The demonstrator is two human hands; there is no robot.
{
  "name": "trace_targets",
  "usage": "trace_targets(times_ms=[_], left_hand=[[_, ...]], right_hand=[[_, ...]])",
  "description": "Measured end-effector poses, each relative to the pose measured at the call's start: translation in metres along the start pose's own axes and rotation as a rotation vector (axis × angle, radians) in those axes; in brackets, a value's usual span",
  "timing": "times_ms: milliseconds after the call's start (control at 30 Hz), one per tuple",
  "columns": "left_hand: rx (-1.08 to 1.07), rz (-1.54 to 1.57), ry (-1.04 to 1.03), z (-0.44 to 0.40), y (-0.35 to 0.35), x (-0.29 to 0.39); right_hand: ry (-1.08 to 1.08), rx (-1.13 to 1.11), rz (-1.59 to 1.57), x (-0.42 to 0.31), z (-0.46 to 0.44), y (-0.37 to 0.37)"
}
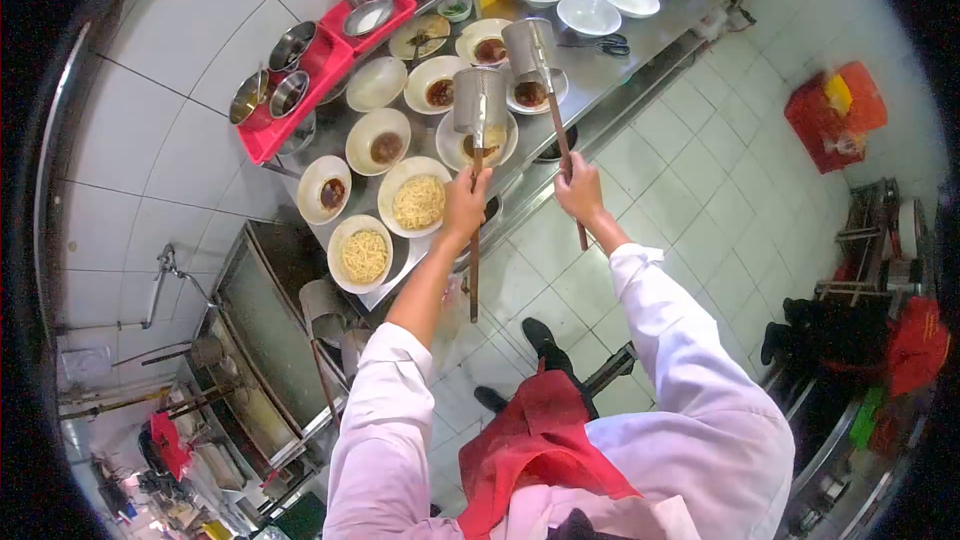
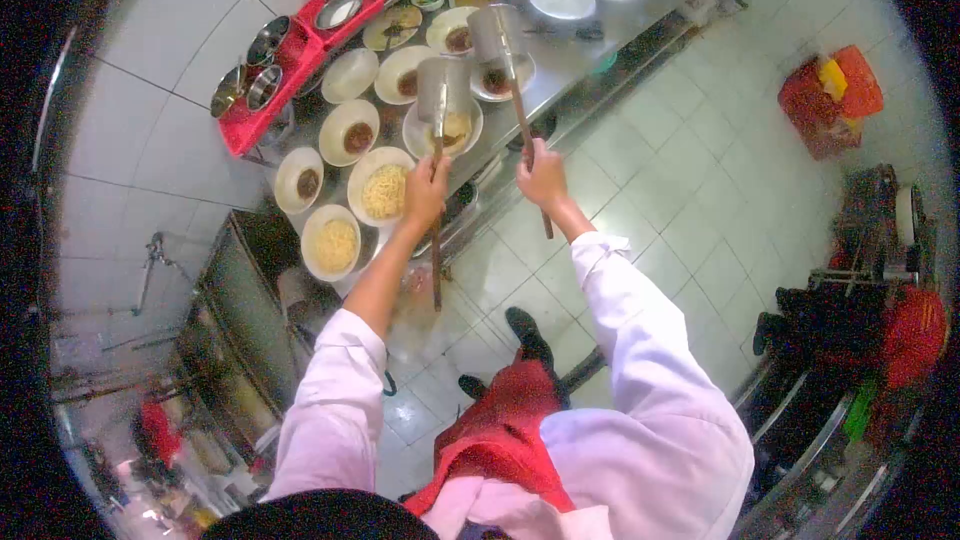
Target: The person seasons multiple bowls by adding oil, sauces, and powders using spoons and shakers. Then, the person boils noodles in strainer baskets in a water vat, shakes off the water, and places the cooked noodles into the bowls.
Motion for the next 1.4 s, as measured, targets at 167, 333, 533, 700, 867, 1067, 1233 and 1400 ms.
trace_targets(times_ms=[167, 333, 533, 700, 867, 1067, 1233, 1400], left_hand=[[0.054, -0.058, -0.077, -0.014, -0.008, 0.001], [0.091, 0.01, -0.112, -0.039, -0.011, 0.015], [0.151, 0.011, -0.204, -0.038, -0.005, 0.071], [0.112, 0.48, -0.358, 0.022, 0.049, 0.129], [0.307, 0.194, -0.24, 0.121, 0.179, 0.197], [0.656, 0.081, -0.287, 0.35, 0.372, 0.24], [0.654, -0.064, -0.128, 0.582, 0.463, 0.194], [0.835, -0.014, 0.003, 0.777, 0.538, 0.137]], right_hand=[[0.011, 0.039, 0.012, 0.023, -0.007, -0.033], [0.048, 0.102, 0.093, 0.022, -0.023, -0.048], [0.163, 0.166, -0.054, -0.052, -0.016, -0.022], [0.307, 0.032, -0.303, -0.184, 0.043, -0.015], [0.457, -0.549, -0.674, -0.301, 0.136, -0.001], [-0.516, -0.971, -0.942, -0.299, 0.362, -0.091], [-0.743, -1.285, -1.261, -0.379, 0.418, -0.116], [-0.486, -0.923, -0.982, -0.403, 0.388, -0.174]])
Point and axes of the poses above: each hand's wrist, its own z-axis away from the middle knuckle, its own y-axis out of the back of the hand, x = y × z, the point moved 4 cm from there along -z, towards the middle knuckle, and after that the axes turned 8 degrees about z, right-handed, at the moved point
